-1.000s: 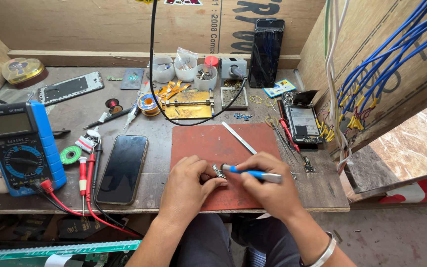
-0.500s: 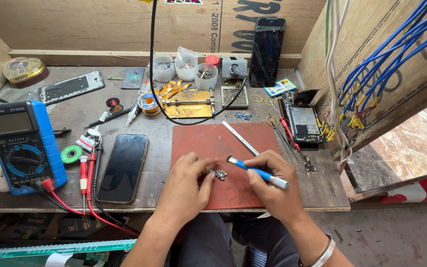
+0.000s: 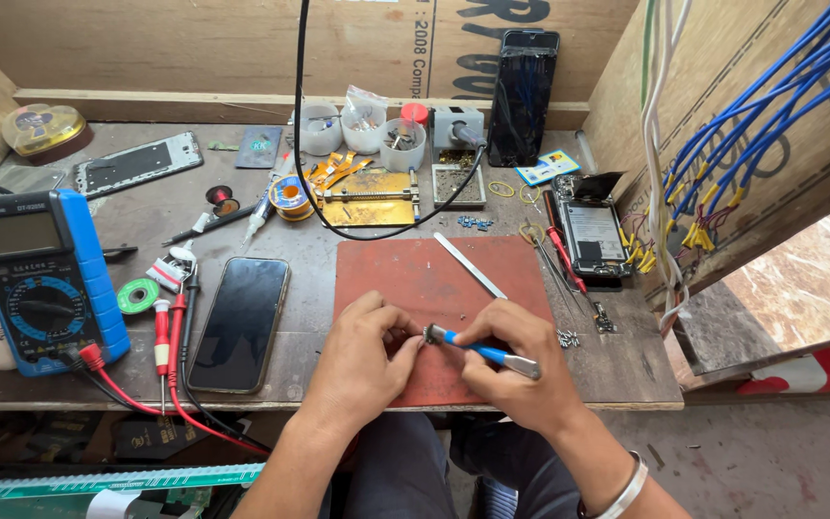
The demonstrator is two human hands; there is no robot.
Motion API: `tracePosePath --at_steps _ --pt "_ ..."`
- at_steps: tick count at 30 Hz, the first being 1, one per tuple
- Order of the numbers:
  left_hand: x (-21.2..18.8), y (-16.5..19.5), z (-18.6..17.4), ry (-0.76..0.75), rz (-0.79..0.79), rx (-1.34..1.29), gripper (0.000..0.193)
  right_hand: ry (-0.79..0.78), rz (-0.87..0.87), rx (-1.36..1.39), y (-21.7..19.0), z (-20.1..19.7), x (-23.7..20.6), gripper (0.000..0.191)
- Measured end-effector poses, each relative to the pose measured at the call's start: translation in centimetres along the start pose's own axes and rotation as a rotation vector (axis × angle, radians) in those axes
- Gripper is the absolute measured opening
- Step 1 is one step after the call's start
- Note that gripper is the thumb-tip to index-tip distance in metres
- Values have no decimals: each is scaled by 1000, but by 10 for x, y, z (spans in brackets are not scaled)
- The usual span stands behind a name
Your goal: The person sits at a repair bench and works on a small circuit board, holding it with tweezers and by hand while scraping and cleaning it with a blue-handled tool. They pick up small screws and parts from the mat and handle the board over a red work pad.
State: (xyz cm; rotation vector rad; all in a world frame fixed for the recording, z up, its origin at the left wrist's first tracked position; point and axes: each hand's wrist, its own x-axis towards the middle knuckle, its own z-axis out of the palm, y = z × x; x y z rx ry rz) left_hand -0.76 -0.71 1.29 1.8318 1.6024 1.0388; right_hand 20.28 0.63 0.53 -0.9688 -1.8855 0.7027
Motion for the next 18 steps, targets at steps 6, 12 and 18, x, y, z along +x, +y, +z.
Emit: tracePosePath --at_steps 6,12,18 --pt "0 2 -2 27 52 38 19 31 -3 16 0 -2 0 18" --pt "-1 1 -2 25 74 26 11 75 -14 -40 -1 0 -2 18" --pt "0 -1 1 15 7 -20 13 -10 61 7 2 -4 -2 12"
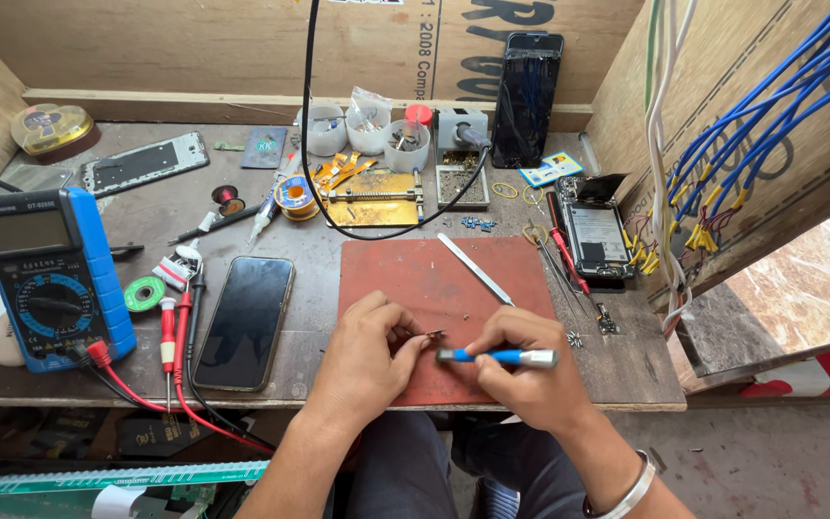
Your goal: The person sits at a repair bench and works on a small circuit board, holding it with tweezers and by hand while scraping and cleaning it with a blue-handled tool. They pick up small screws and parts from the mat and handle the board over a red work pad.
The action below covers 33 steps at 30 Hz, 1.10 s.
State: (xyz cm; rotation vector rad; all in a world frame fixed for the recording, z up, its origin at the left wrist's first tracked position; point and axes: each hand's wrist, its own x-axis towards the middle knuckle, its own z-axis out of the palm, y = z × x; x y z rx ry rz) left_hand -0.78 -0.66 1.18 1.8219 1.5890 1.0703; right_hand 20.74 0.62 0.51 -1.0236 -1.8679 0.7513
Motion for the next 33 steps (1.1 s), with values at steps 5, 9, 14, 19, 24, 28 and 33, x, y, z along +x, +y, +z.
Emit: tracePosePath --at_steps 5,9,14,19,24,28,33 --pt "0 -1 1 10 -27 -1 14 55 -83 13 -3 6 -1 16" --pt "-2 -1 3 52 27 29 13 49 0 -20 -5 5 1 13" --pt "-6 -1 6 127 81 117 15 96 -44 1 -5 5 1 19" --pt "-7 0 6 154 117 131 16 38 -49 -43 -4 6 3 12" --pt "-7 1 6 131 103 121 15 59 -72 -15 -5 5 3 19" --pt "-6 2 6 134 87 119 16 73 -8 -47 -6 6 4 12" --pt "-6 1 5 130 102 125 16 35 22 18 -6 4 6 13"
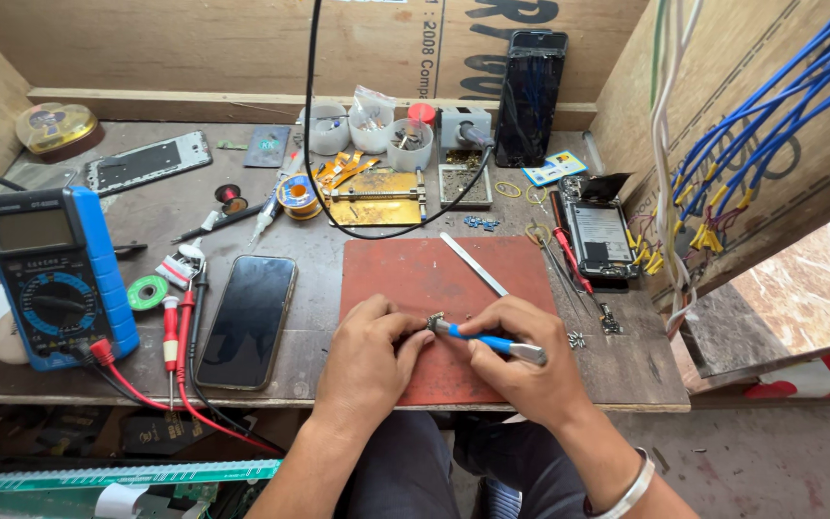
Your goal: The person sits at a repair bench and works on a small circuit board, holding it with tweezers and by hand while scraping and cleaning it with a blue-handled tool. They pick up small screws and parts from the mat and handle the board over a red work pad.
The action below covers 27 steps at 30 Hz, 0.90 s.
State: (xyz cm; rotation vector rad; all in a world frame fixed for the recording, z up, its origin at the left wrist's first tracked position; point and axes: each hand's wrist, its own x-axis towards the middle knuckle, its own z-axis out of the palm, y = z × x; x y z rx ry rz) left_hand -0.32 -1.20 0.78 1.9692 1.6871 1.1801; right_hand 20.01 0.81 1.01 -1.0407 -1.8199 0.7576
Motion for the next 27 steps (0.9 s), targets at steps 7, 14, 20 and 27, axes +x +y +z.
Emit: tracePosePath --at_steps 7,14,20,27 --pt "-1 -1 0 -21 3 -19 15 1 -128 2 1 0 0 16" --pt "0 -1 0 -15 -14 0 16 15 -42 -20 2 -1 -2 13" --pt "0 -1 -1 -24 -23 2 17 42 -35 -25 0 1 -1 17" --pt "0 0 0 -33 -41 4 18 -2 -70 -14 1 0 -1 17"
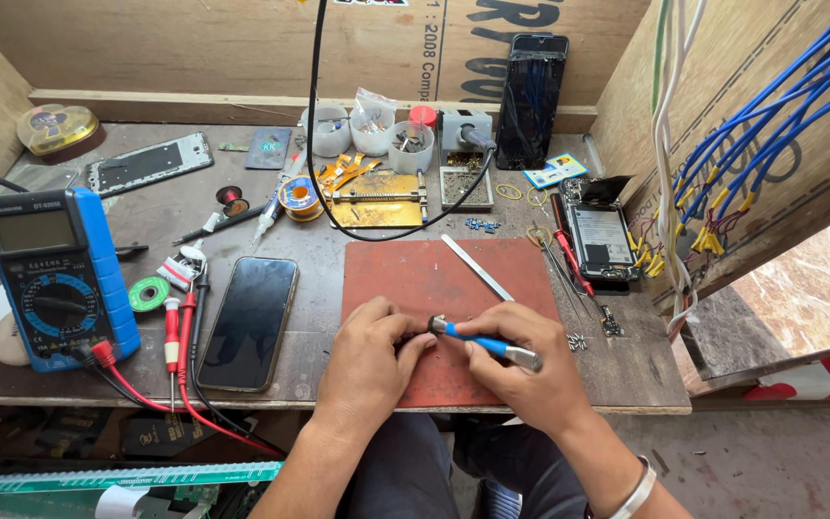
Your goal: The person sits at a repair bench and works on a small circuit board, holding it with tweezers and by hand while scraping and cleaning it with a blue-handled tool. They pick up small screws and parts from the mat and handle the board over a red work pad.
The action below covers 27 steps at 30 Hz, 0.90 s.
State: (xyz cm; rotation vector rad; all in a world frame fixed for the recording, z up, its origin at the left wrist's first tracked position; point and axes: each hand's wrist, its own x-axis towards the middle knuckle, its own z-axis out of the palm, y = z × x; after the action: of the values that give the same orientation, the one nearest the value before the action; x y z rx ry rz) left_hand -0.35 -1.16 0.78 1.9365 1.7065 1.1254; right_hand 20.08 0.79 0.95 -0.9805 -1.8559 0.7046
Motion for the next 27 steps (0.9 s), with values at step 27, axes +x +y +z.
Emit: tracePosePath --at_steps 27 --pt "-1 -1 0 15 30 -14 17 83 61 -9 8 -4 1 10"
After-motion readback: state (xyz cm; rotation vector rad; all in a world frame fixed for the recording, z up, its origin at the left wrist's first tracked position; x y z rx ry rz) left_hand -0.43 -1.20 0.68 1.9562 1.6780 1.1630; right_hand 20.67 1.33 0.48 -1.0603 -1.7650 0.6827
